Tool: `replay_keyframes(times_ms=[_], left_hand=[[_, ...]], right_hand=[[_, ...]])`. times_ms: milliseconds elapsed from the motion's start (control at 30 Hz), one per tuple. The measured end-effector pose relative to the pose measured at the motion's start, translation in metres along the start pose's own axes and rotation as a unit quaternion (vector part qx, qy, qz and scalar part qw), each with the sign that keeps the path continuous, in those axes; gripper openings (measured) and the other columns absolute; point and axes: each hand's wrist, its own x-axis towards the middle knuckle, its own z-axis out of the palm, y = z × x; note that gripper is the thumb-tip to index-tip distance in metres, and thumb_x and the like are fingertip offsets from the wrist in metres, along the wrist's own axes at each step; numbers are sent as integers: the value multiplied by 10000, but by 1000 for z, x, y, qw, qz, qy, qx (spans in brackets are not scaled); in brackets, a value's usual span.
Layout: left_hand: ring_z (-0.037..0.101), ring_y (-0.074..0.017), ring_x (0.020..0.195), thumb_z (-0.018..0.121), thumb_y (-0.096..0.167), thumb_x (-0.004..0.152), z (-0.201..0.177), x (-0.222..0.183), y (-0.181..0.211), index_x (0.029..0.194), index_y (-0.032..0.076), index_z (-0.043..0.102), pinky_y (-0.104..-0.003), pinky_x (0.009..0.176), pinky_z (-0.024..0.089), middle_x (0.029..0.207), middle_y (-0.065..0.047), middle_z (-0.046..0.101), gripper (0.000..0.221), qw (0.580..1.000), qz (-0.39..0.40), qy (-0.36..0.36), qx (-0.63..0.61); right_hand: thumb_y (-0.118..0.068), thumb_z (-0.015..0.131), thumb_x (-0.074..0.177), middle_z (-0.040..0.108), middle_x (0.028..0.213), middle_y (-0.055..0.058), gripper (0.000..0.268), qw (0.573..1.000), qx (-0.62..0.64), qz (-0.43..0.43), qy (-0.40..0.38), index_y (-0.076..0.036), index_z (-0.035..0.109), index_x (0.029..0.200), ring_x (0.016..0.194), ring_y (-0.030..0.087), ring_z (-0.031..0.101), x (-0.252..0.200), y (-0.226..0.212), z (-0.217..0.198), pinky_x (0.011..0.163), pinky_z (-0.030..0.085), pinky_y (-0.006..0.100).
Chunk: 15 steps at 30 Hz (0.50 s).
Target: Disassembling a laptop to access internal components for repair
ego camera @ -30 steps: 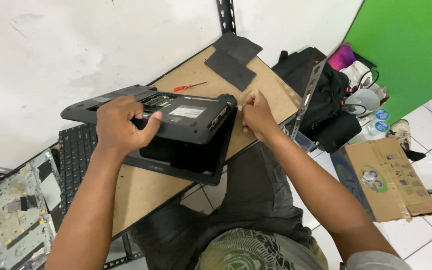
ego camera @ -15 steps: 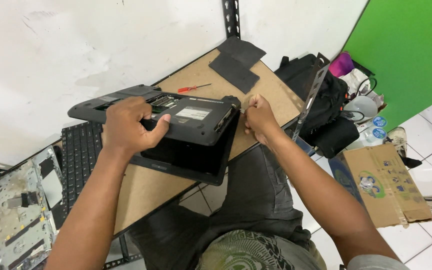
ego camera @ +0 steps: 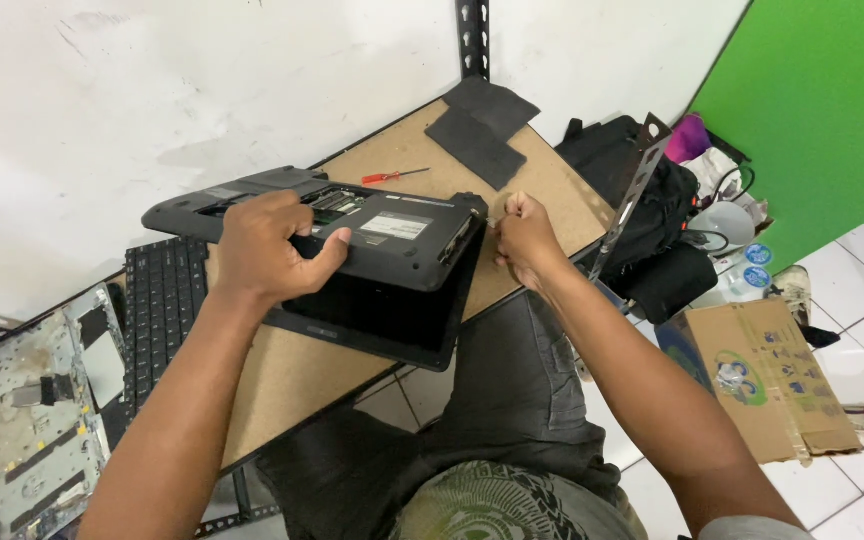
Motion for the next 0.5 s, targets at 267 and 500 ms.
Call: replay_keyframes(times_ms=[267, 500], left_hand=[[396, -283, 435, 681, 391, 796, 1, -2, -1, 533, 131, 331, -301, 426, 316, 499, -52, 281, 510, 1000, 13, 4, 15], [385, -262, 432, 663, 386, 816, -1, -1, 2, 530, 130, 334, -289, 426, 310, 496, -42, 279, 506, 1000, 10, 1, 8]], right_hand=[[10, 388, 749, 449, 627, 67, 178, 1000, -6, 3, -24, -166, 394, 774, 419, 124, 364, -10, -10, -1, 307, 318, 221], [22, 415, 756, 447, 592, 65, 179, 999, -24, -7, -41, -156, 395, 751, 388, 114, 344, -10, -9, -2, 304, 300, 229]])
